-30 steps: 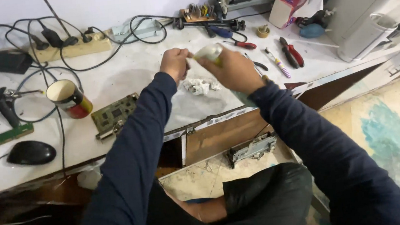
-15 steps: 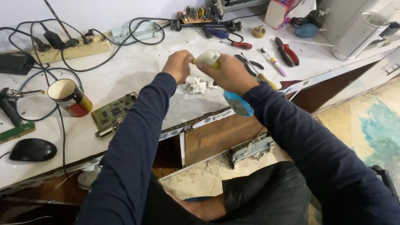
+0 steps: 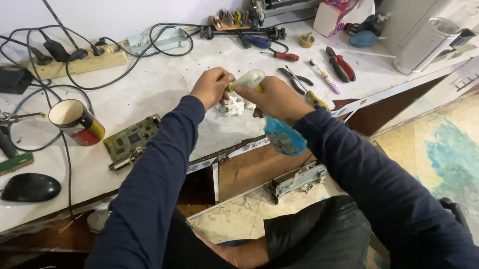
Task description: Cleaning a circuit board using a toothbrush, cleaning solution, and a cloth on a repair bench.
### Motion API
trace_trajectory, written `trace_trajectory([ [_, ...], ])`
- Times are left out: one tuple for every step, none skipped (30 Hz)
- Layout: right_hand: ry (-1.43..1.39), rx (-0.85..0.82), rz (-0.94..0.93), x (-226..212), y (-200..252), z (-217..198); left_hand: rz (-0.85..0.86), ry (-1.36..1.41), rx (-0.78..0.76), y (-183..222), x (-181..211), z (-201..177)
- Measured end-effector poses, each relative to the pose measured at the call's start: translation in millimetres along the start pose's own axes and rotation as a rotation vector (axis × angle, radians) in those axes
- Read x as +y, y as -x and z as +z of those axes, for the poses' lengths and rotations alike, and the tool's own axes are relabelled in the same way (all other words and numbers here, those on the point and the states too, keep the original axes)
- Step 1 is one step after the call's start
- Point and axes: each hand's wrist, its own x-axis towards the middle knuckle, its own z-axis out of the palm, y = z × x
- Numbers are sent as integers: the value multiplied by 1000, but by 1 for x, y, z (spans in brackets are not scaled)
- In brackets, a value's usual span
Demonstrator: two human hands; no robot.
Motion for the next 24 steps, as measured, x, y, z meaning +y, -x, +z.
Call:
trace_trajectory([
  [1,2,-2,4,-5,3,3,0,1,-2,-4,2],
  [-13,8,-31,7,-9,6,-24,116,3,-4,-9,4],
  [-27,13,-60,11,-14,9,-51,233,5,-7,-13,6],
  [-25,15,-62,4,-11,9,-48,234,6,-5,-9,5],
  [42,24,-39,-3,-7,12,-71,325,2,-1,-8,4],
  [109,33,-15,-9,-4,14,-94,417,-1,3,-7,4],
  [110,32,-16,-10,-4,13,-95,418,1,1,-9,3],
  [135,39,-10,-10,-4,12,-75,339,-12,-2,-11,2],
  [159,44,0,-8,-3,12,-59,260,-28,-2,-14,2],
  [158,40,3,-8,-2,11,-64,261,-29,-3,-17,1],
  [174,37,4,-9,-2,9,1,95,-47,-5,-18,-1],
  [189,34,4,-10,-1,7,65,-70,-65,-7,-18,-3],
  [188,34,7,-8,-1,6,64,-70,-68,-3,-12,-9],
  [260,15,37,-6,0,5,96,-222,-97,2,-5,-14],
  [334,-2,64,-6,-1,4,130,-375,-125,5,3,-21],
  [332,0,64,-5,0,2,131,-376,-126,5,4,-23],
  [336,0,74,-4,1,2,146,-447,-147,7,3,-25],
  [339,1,84,-3,2,2,161,-517,-168,9,3,-27],
  [338,-1,82,1,0,2,158,-518,-166,15,8,-28],
  [295,4,66,4,-2,3,183,-532,-177,20,14,-28],
  [252,12,52,7,-3,2,210,-546,-187,25,20,-28],
  [252,12,51,6,-3,4,210,-547,-187,28,22,-27],
  [271,4,64,4,-3,5,237,-636,-189,30,27,-24],
  [290,-5,78,3,-3,5,265,-725,-191,32,31,-22],
])
